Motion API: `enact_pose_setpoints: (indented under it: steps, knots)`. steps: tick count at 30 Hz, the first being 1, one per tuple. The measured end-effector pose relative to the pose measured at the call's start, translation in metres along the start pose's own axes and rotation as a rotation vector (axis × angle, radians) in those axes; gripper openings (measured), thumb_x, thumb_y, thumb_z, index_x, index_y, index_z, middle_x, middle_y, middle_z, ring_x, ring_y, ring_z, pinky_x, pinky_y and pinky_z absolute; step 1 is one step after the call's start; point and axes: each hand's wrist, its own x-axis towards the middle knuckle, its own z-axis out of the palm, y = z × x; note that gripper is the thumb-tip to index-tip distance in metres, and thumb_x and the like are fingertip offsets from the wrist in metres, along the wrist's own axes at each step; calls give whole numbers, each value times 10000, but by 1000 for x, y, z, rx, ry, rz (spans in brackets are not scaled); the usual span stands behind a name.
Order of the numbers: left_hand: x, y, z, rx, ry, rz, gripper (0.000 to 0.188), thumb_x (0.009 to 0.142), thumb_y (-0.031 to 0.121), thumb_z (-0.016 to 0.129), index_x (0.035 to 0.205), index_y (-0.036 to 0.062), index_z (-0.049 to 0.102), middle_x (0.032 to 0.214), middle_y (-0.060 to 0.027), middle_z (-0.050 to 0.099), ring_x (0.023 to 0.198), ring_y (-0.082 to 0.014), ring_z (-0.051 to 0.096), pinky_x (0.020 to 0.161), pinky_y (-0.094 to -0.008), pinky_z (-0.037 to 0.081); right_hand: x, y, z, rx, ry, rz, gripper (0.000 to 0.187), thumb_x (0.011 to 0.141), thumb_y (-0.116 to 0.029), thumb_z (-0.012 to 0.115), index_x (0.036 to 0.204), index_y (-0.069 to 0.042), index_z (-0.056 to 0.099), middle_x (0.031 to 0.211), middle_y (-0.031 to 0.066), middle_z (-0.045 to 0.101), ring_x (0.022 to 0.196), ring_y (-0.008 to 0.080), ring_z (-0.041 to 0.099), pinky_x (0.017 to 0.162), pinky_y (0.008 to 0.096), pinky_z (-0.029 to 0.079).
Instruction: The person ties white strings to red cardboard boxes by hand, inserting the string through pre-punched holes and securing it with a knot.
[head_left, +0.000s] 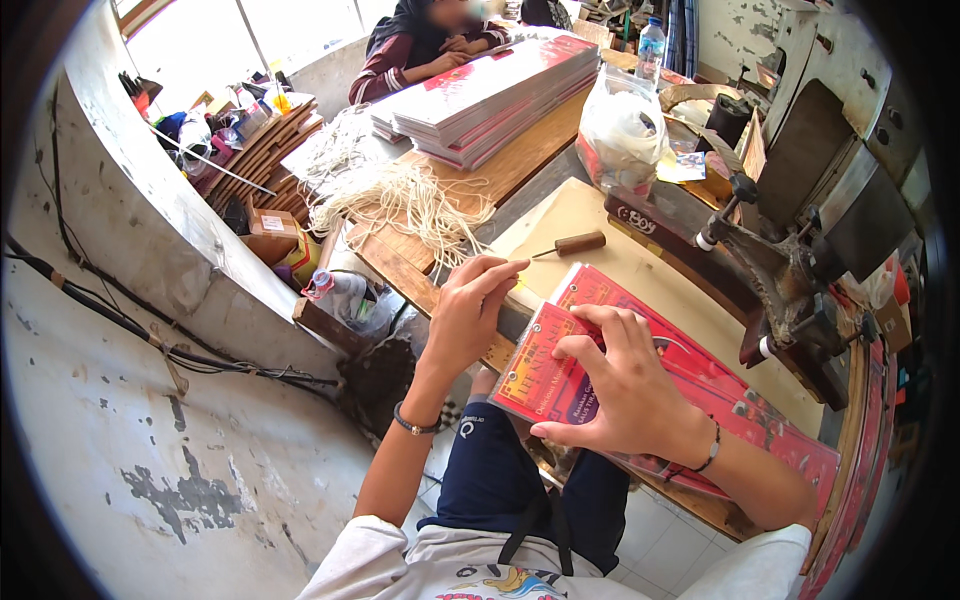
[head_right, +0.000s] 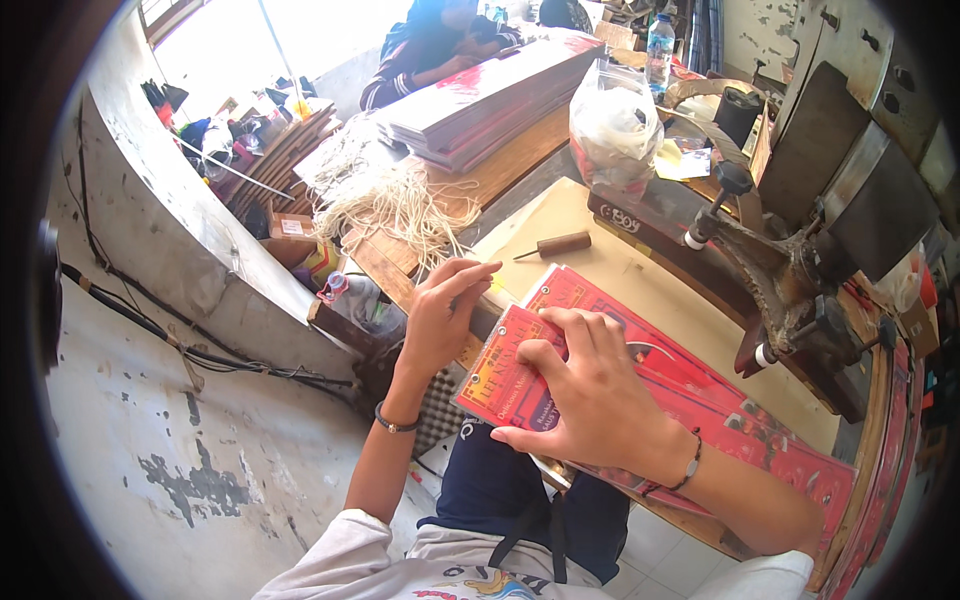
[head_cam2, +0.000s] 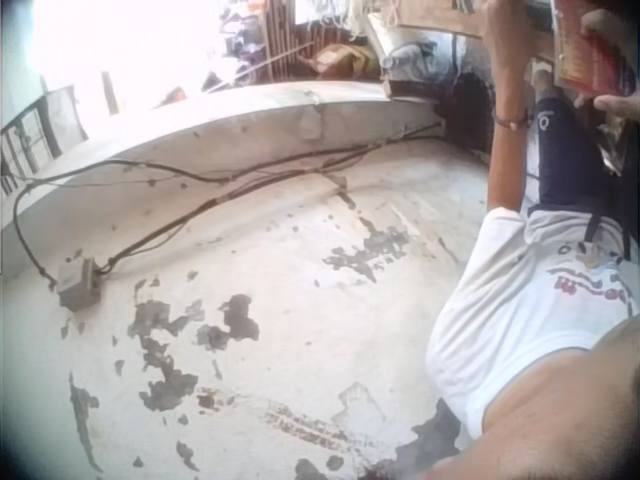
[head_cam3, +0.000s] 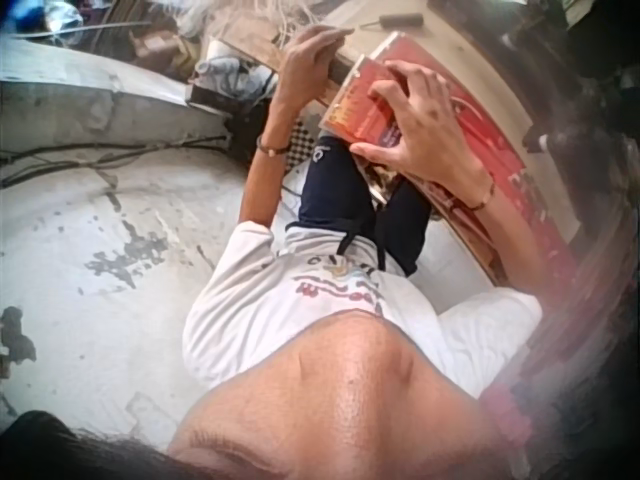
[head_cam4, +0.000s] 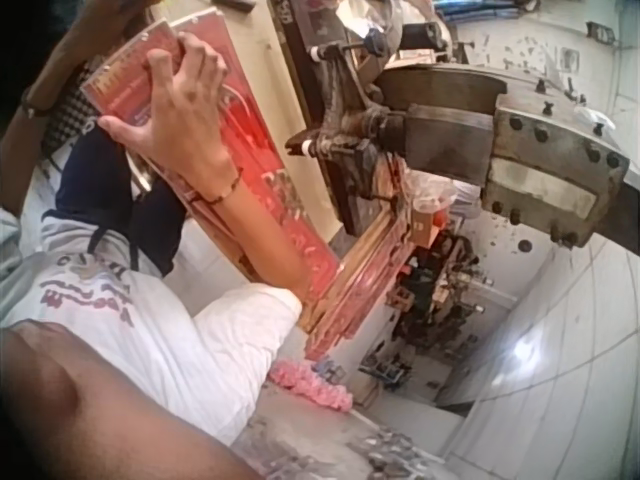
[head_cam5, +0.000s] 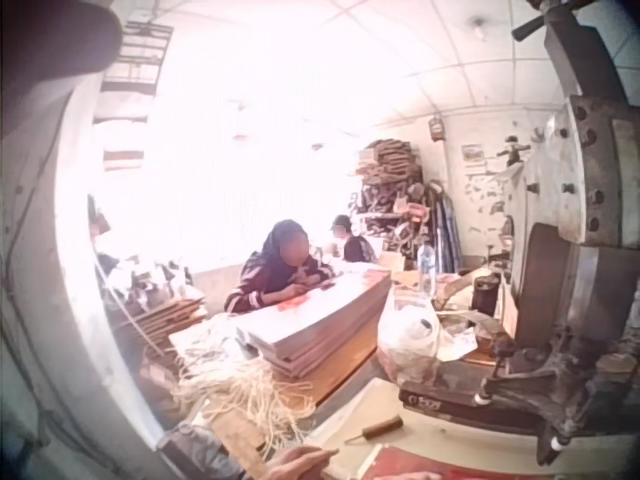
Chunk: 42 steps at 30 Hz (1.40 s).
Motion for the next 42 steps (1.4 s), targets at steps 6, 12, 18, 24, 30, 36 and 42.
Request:
enact_pose_setpoints:
  steps: [6, 12, 18, 24, 30, 36, 42]
  knots:
    - [-2, 5, 0, -85, -7, -48, 265, 935, -5, 599, 1162, 70, 713, 990, -118, 648, 859, -282, 656, 769, -371, 526, -2, 0, 0, -2, 3, 1, 732, 753, -652, 744, 1145, -57, 574, 1272, 241, 447, 1177, 401, 419, 1029, 533, 330]
    - [-5, 2, 1, -7, 21, -21, 275, 946, -34, 570, 1168, 59, 704, 1026, -122, 636, 868, -254, 671, 782, -352, 540, -4, 2, 3, 12, 19, -11, 728, 756, -643, 748, 1157, -68, 551, 1273, 245, 447, 1174, 411, 426, 1027, 546, 332]
    - [-9, 14, -4, -284, 214, -171, 211, 944, -53, 581, 1077, 29, 723, 1017, -108, 643, 949, -216, 676, 797, -334, 542, -4, 3, 1, 17, 23, -17, 735, 786, -633, 734, 1208, -70, 523, 1295, 253, 445, 1193, 419, 434, 1033, 541, 341]
    - [-13, 76, -30, -112, 40, 178, 215, 801, -41, 697, 973, 79, 748, 968, -70, 665, 954, -251, 666, 842, -358, 484, -3, 5, 4, 101, 170, -57, 693, 865, -543, 707, 1324, -64, 506, 1410, 230, 427, 1290, 414, 413, 1050, 533, 353]
    - [-26, 123, -22, -108, 75, 408, 234, 706, 92, 775, 928, 162, 763, 1014, -11, 689, 972, -223, 665, 855, -369, 421, -7, 9, -2, 277, 186, -306, 358, 912, -308, 723, 1137, -42, 638, 1221, 147, 617, 1216, 332, 539, 1040, 508, 391]
    - [-57, 105, -17, -545, 367, 36, 128, 925, 13, 665, 1036, 63, 626, 1008, -99, 628, 885, -158, 614, 787, -263, 484, -8, -28, -25, 885, -9, 70, 178, 928, -159, 715, 1016, -10, 673, 828, 101, 705, 710, 238, 700, 666, 372, 559]
    - [-58, 80, -27, -845, 810, -335, 61, 1014, 29, 558, 1071, 47, 546, 1050, -75, 583, 772, -71, 514, 688, -232, 458, -1, -29, -52, 546, 50, -111, 134, 919, -142, 716, 930, -10, 707, 733, 100, 687, 576, 211, 670, 523, 311, 514]
